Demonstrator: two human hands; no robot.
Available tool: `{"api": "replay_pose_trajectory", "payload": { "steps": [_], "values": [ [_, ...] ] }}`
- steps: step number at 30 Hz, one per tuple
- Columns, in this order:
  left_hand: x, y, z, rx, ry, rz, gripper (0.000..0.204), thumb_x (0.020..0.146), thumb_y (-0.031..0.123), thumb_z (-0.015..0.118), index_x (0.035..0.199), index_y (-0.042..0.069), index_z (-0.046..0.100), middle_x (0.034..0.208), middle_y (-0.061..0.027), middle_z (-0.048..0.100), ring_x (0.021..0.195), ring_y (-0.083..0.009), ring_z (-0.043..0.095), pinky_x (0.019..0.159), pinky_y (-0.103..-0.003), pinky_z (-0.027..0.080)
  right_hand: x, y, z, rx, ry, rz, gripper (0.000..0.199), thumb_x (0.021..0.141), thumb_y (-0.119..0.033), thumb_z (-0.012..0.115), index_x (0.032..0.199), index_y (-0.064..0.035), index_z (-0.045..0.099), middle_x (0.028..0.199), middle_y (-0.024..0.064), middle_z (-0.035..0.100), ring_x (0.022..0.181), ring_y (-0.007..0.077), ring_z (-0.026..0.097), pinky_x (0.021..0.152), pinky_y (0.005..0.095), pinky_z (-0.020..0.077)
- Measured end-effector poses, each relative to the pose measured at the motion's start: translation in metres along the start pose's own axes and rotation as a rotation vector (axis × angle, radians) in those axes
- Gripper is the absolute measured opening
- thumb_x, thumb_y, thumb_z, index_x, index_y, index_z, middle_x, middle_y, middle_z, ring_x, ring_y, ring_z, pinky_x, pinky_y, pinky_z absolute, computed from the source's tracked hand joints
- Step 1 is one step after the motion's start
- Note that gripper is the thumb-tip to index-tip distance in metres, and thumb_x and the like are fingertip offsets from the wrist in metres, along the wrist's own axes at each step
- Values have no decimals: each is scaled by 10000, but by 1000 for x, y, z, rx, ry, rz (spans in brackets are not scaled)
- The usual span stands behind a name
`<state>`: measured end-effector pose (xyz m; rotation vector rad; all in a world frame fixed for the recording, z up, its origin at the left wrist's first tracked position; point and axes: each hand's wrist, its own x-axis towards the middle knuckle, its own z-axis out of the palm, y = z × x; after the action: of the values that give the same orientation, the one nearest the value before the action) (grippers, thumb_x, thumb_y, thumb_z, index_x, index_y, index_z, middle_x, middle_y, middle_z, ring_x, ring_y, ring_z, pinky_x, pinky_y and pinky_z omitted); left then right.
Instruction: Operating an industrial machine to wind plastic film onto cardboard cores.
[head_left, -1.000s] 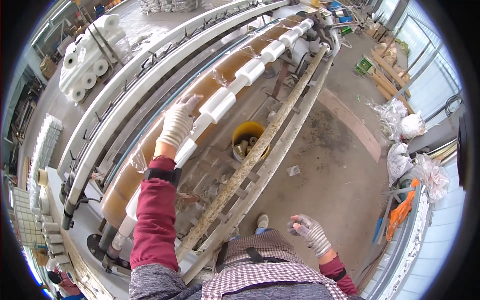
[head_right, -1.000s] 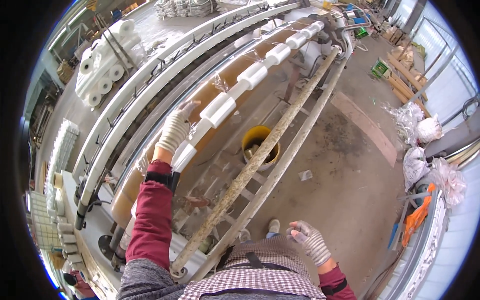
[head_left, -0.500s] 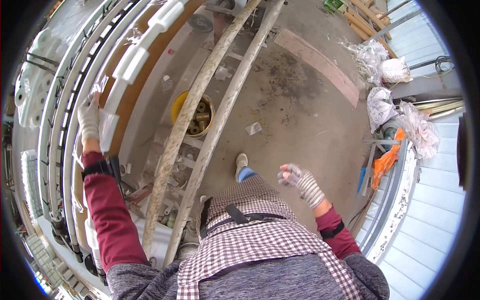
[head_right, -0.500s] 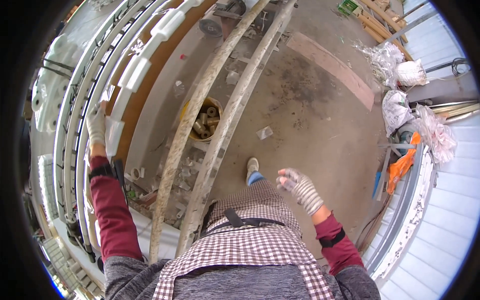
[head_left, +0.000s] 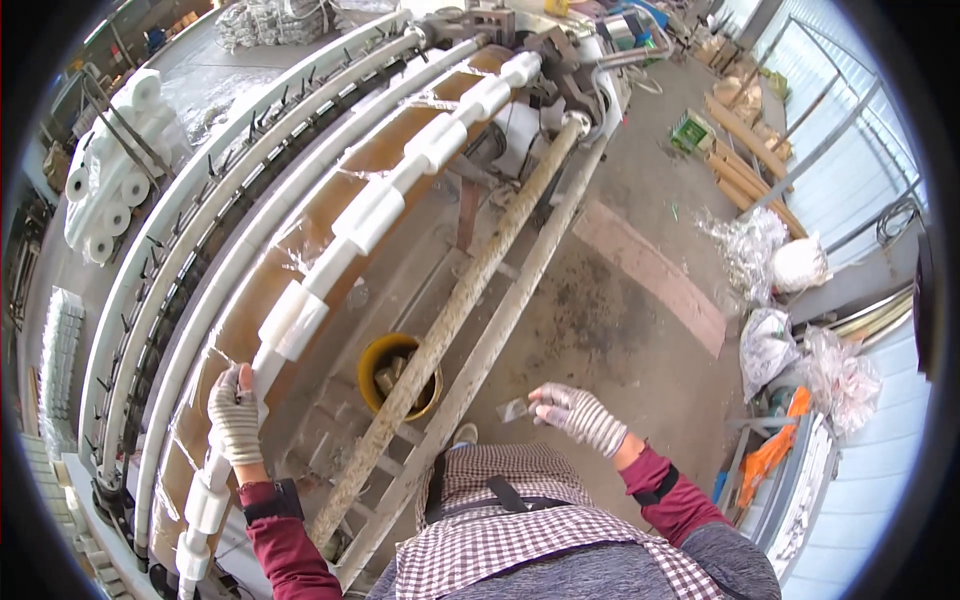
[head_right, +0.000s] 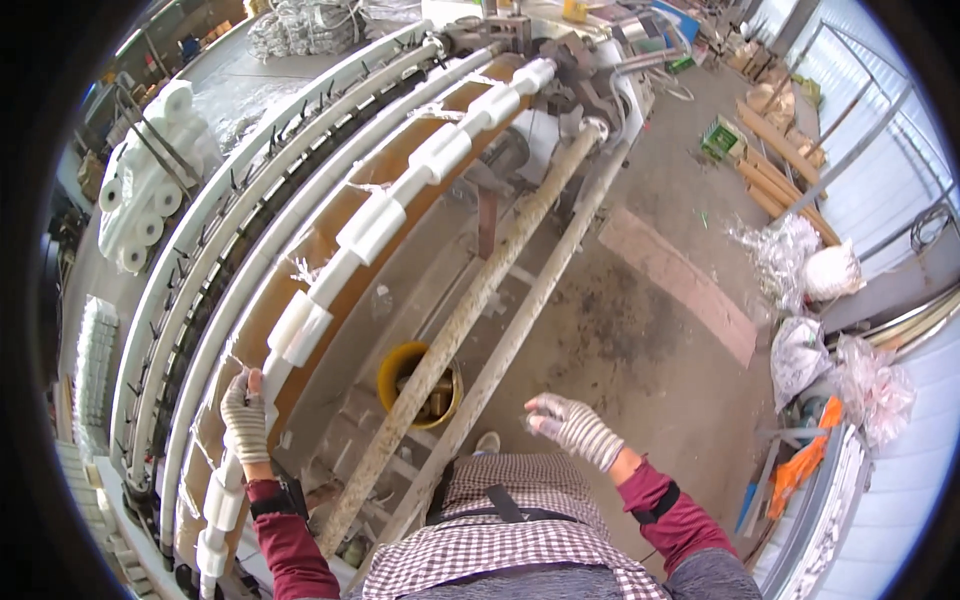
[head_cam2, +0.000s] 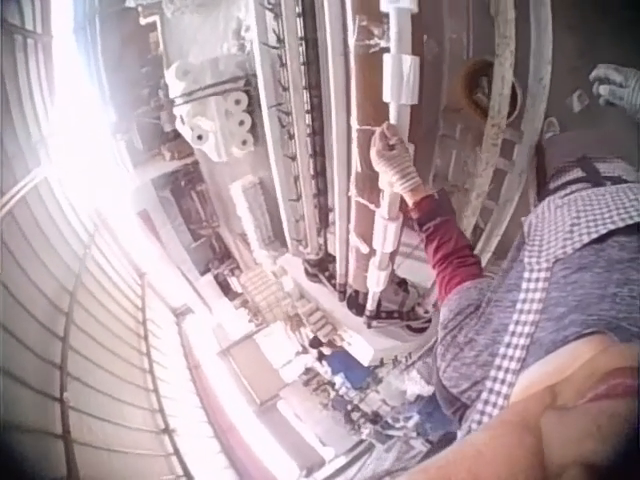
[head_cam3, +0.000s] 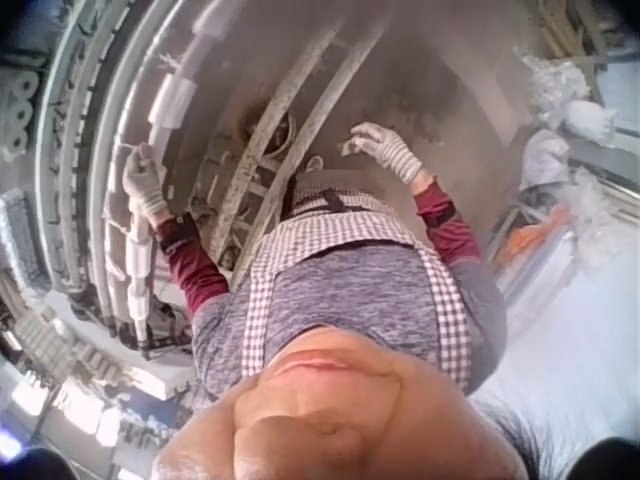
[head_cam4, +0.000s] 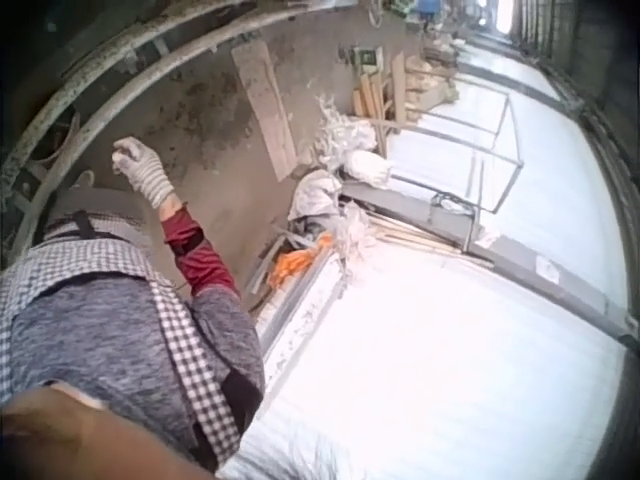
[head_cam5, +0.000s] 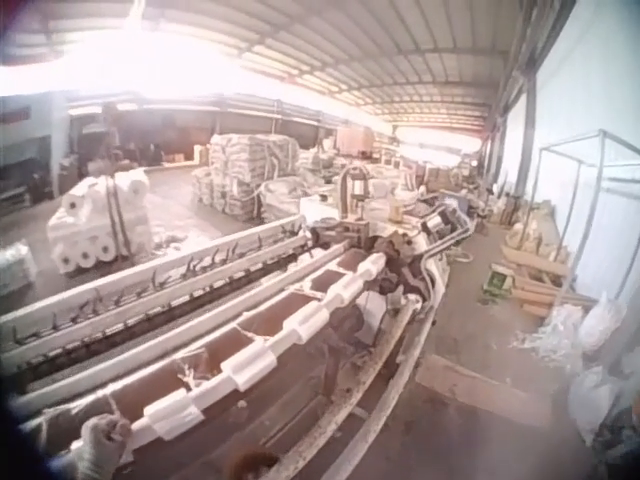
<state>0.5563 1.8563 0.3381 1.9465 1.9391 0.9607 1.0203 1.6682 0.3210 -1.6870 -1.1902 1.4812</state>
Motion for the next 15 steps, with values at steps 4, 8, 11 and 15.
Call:
{"api": "replay_pose_trajectory", "payload": {
  "steps": [4,8,11,15],
  "values": [
    [6,-11,8,92,101,52,219,875,210,617,845,-4,650,787,-144,626,726,-278,600,692,-356,466,22,30,-24,55,18,48,322,898,-226,582,1142,-18,561,973,68,635,851,141,626,783,278,498],
    [20,33,17,-109,219,63,104,830,64,635,923,18,637,884,-118,637,802,-205,610,751,-311,483,30,41,-65,277,59,218,400,885,-255,596,1172,17,528,955,79,630,837,155,630,755,274,503],
    [67,104,55,62,174,286,346,743,-40,628,1073,62,633,1042,-115,645,1011,-288,595,889,-377,456,76,48,-99,296,7,265,428,867,-235,616,1180,38,513,957,84,626,833,150,627,756,272,504],
    [159,173,125,72,-12,386,487,706,-50,586,1160,123,589,1137,-111,602,1078,-311,547,916,-398,438,153,15,-143,228,-150,242,401,858,-210,630,1171,23,537,976,71,617,850,142,617,773,268,494]
  ]
}}
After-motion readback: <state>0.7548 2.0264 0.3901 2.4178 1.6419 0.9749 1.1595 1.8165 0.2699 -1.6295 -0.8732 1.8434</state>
